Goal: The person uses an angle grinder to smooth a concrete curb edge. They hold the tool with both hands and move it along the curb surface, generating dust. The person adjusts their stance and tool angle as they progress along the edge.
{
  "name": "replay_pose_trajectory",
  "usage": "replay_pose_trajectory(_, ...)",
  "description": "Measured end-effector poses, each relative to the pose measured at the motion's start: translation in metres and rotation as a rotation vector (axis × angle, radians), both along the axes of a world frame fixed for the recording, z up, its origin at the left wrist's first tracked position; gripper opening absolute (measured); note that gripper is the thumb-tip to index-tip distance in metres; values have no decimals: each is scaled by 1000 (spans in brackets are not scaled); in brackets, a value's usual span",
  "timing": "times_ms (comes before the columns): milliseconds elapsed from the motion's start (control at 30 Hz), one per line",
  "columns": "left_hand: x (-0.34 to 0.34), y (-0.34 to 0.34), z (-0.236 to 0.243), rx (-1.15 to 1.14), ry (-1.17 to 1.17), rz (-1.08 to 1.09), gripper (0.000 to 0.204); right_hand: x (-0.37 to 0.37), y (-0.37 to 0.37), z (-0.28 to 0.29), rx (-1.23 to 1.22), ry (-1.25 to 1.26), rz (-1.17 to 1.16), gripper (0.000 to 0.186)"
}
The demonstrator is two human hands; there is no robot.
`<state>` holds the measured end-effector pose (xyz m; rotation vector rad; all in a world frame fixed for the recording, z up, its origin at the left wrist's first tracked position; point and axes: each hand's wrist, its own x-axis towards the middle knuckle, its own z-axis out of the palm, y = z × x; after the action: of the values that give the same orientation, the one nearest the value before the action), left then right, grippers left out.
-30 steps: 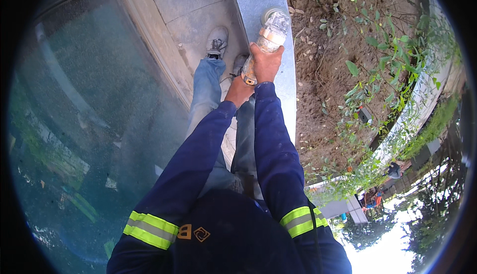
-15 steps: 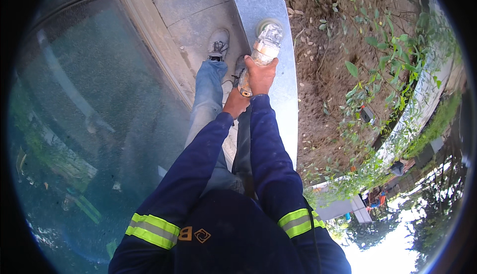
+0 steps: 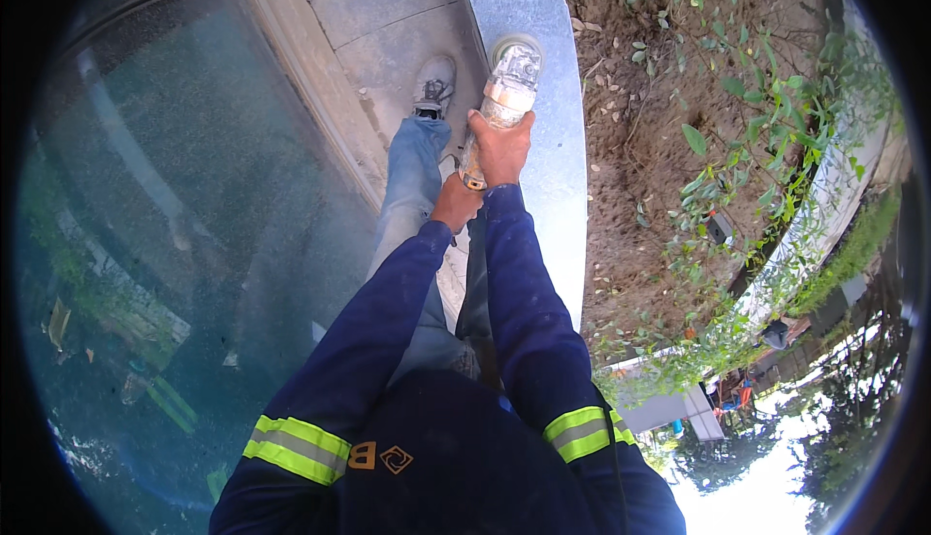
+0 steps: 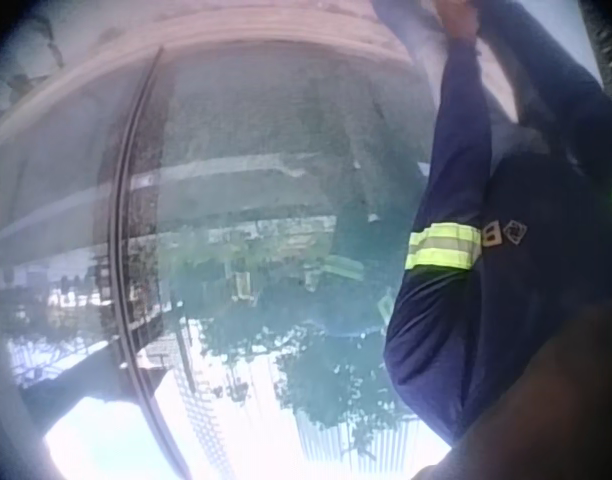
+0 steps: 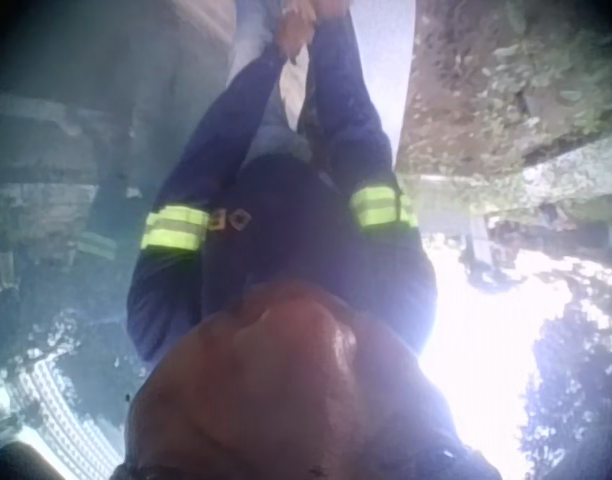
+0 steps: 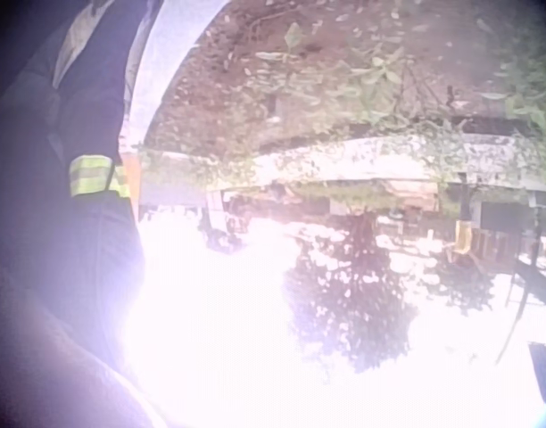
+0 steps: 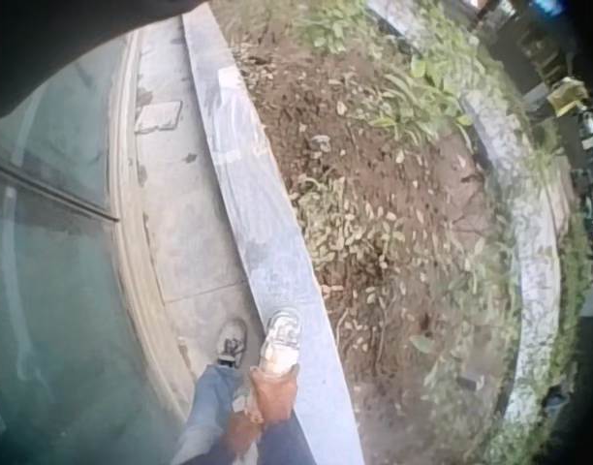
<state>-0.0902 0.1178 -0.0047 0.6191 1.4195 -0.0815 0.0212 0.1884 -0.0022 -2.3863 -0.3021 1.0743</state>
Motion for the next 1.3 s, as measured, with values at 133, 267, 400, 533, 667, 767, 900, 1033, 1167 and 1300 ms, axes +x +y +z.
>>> replay_pose_trajectory(133,13,5,2,58,-87,-21,26,16,-13,-12,64,-65,-55,80)
replay_pose_trajectory(267,21,27,-8,47,-167,-4,27,27,13,-16,124,-52,-66,73)
replay_pose_trajectory(400,18,32,-18,-14,-113,164,18,17,36,-12,95,-41,8,71)
replay_pose_trajectory(533,6,19,-9,9,-79,135,17,3,22,-9,35,-1,41,76)
replay_pose_trajectory(667,4,4,0,4,-55,92,20,3,1,-4,-4,-12,-6,76)
replay_pose_trajectory(767,16,9,3,17,-79,45,23,15,-3,-8,9,-60,-45,78)
replay_pose_trajectory(900,29,34,-6,27,-141,46,26,31,15,-20,94,-75,-55,79)
replay_pose_trajectory(1033,26,45,-15,85,-104,131,21,26,45,-15,95,-28,9,75)
replay_pose_trajectory(1167,16,37,-9,116,-51,132,14,11,42,-7,11,-18,78,74)
replay_pose_trajectory(1300,6,18,-1,9,-29,66,15,5,16,-6,8,-21,24,75)
